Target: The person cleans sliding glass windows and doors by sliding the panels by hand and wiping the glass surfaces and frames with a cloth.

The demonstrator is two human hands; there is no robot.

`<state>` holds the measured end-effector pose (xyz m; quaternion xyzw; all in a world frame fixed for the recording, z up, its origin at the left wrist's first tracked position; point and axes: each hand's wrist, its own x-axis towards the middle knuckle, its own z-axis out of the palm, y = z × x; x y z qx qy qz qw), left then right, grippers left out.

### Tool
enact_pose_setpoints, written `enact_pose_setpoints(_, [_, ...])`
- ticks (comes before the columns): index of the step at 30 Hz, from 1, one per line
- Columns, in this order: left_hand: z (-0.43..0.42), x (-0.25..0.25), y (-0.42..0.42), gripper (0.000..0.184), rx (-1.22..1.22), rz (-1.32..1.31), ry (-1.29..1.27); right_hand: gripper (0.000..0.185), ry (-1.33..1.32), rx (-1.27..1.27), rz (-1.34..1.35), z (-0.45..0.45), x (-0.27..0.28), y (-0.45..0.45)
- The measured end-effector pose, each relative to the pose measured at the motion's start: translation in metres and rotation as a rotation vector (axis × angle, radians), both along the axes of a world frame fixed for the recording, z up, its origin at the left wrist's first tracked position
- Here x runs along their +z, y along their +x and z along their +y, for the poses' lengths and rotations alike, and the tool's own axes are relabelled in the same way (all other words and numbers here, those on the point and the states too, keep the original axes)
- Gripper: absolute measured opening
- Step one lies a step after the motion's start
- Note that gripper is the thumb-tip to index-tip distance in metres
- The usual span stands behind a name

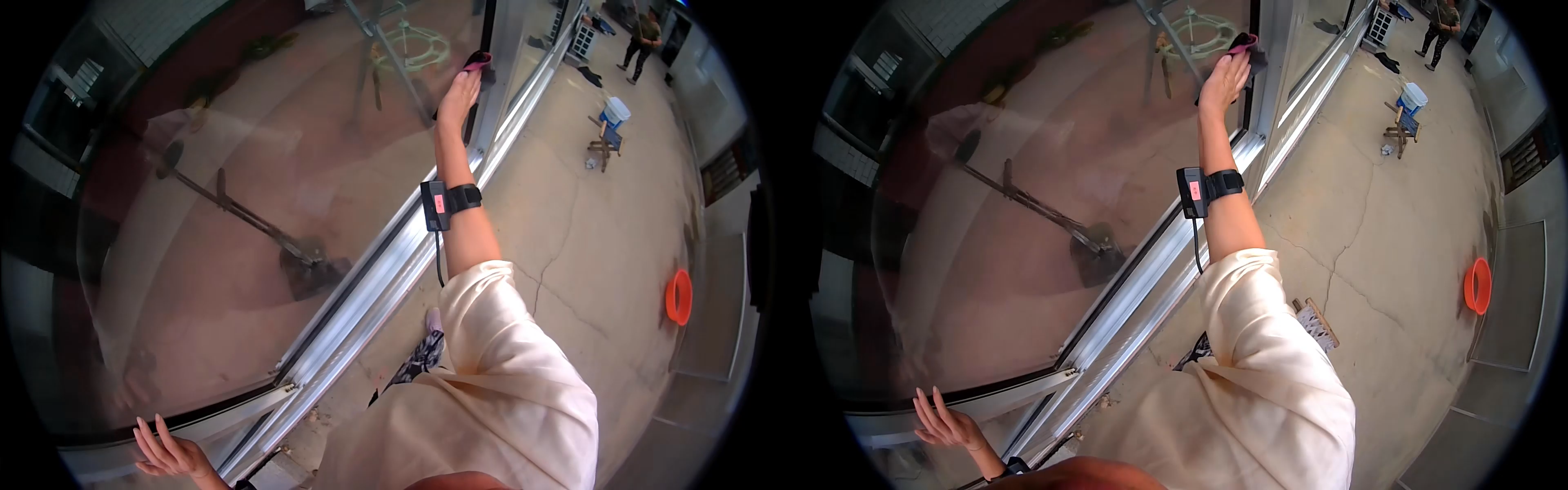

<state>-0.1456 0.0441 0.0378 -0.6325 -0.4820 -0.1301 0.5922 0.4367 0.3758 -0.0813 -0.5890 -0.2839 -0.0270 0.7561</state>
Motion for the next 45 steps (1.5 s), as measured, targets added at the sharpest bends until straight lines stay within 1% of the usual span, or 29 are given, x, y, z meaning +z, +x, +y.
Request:
enact_pose_setpoints(3, [0.000,0.002,0.001,0.027,0.003,0.010,0.003,0.054,-0.160,-0.004,0.172,-0.012,-0.082,-0.019])
enact_pose_setpoints(4, [0.001,0.003,0.002,0.027,0.007,0.013,-0.007,0.054,-0.170,0.000,0.175,-0.015,-0.105,-0.026])
enact_pose_setpoints(5, [0.002,0.002,0.002,0.027,-0.009,0.000,0.007,0.055,-0.211,0.016,0.265,-0.018,-0.127,-0.036])
enact_pose_setpoints(6, [0.002,0.001,0.001,0.027,-0.020,-0.007,0.017,0.056,-0.258,0.036,0.361,-0.026,-0.139,-0.053])
enact_pose_setpoints(8, [0.002,0.000,0.000,0.027,-0.030,-0.005,0.027,0.056,-0.269,0.081,0.418,-0.048,-0.159,-0.093])
enact_pose_setpoints(9, [0.003,-0.001,0.000,0.027,-0.037,-0.012,0.035,0.057,-0.245,0.111,0.458,-0.057,-0.159,-0.112])
enact_pose_setpoints(10, [0.004,0.000,0.001,0.027,-0.030,-0.012,0.029,0.058,-0.298,0.113,0.450,-0.067,-0.158,-0.132])
enact_pose_setpoints(12, [0.003,0.000,0.000,0.029,-0.048,-0.024,0.038,0.061,-0.260,0.185,0.527,-0.088,-0.161,-0.174])
enact_pose_setpoints(13, [0.002,0.000,0.000,0.029,-0.047,-0.023,0.026,0.061,-0.292,0.220,0.567,-0.106,-0.147,-0.198])
enact_pose_setpoints(15, [0.003,0.000,0.000,0.031,-0.062,-0.025,0.045,0.061,-0.299,0.323,0.561,-0.138,-0.135,-0.242])
enact_pose_setpoints(16, [0.003,0.000,-0.001,0.031,-0.065,-0.023,0.046,0.061,-0.317,0.366,0.537,-0.158,-0.119,-0.265])
enact_pose_setpoints(17, [0.003,0.000,-0.001,0.031,-0.056,-0.021,0.036,0.061,-0.338,0.422,0.469,-0.172,-0.124,-0.286])
enact_pose_setpoints(20, [0.002,0.001,0.000,0.033,-0.063,-0.031,0.025,0.062,-0.280,0.586,0.234,-0.220,-0.099,-0.330])
enact_pose_setpoints(21, [0.001,0.000,-0.002,0.036,-0.061,-0.047,0.017,0.062,-0.252,0.632,0.159,-0.230,-0.087,-0.336])
enact_pose_setpoints(23, [0.001,0.001,-0.002,0.036,-0.066,-0.065,-0.005,0.063,-0.198,0.612,0.087,-0.226,-0.068,-0.326])
enact_pose_setpoints(25, [0.002,-0.001,-0.006,0.035,-0.080,-0.065,0.001,0.062,-0.195,0.525,0.033,-0.203,-0.050,-0.295])
enact_pose_setpoints(27, [0.000,0.001,0.000,0.034,-0.059,-0.084,-0.004,0.061,-0.119,0.377,-0.064,-0.163,-0.035,-0.243])
enact_pose_setpoints(28, [0.000,0.000,0.000,0.035,-0.075,-0.087,0.001,0.061,-0.095,0.344,-0.040,-0.145,-0.033,-0.217])
enact_pose_setpoints(29, [0.002,0.000,0.000,0.035,-0.102,-0.096,0.014,0.063,-0.094,0.331,0.008,-0.128,-0.033,-0.191])
enact_pose_setpoints(31, [0.003,0.000,0.000,0.036,-0.099,-0.100,0.016,0.063,-0.025,0.413,0.186,-0.099,-0.046,-0.155])
enact_pose_setpoints(34, [0.002,-0.001,-0.002,0.036,-0.106,-0.105,0.017,0.063,-0.093,0.365,0.242,-0.104,-0.054,-0.174])
enact_pose_setpoints(36, [0.003,-0.001,-0.002,0.036,-0.107,-0.100,0.019,0.063,-0.192,0.321,0.228,-0.138,-0.053,-0.229])
enact_pose_setpoints(38, [0.004,-0.001,-0.001,0.037,-0.098,-0.089,0.025,0.064,-0.245,0.396,0.216,-0.176,-0.063,-0.291])
enact_pose_setpoints(42, [0.001,0.001,0.002,0.037,-0.064,-0.084,-0.005,0.070,-0.366,0.653,0.225,-0.251,-0.091,-0.399])
enact_pose_setpoints(45, [0.001,0.002,0.002,0.038,-0.056,-0.091,-0.017,0.066,-0.437,0.851,0.232,-0.290,-0.111,-0.436])
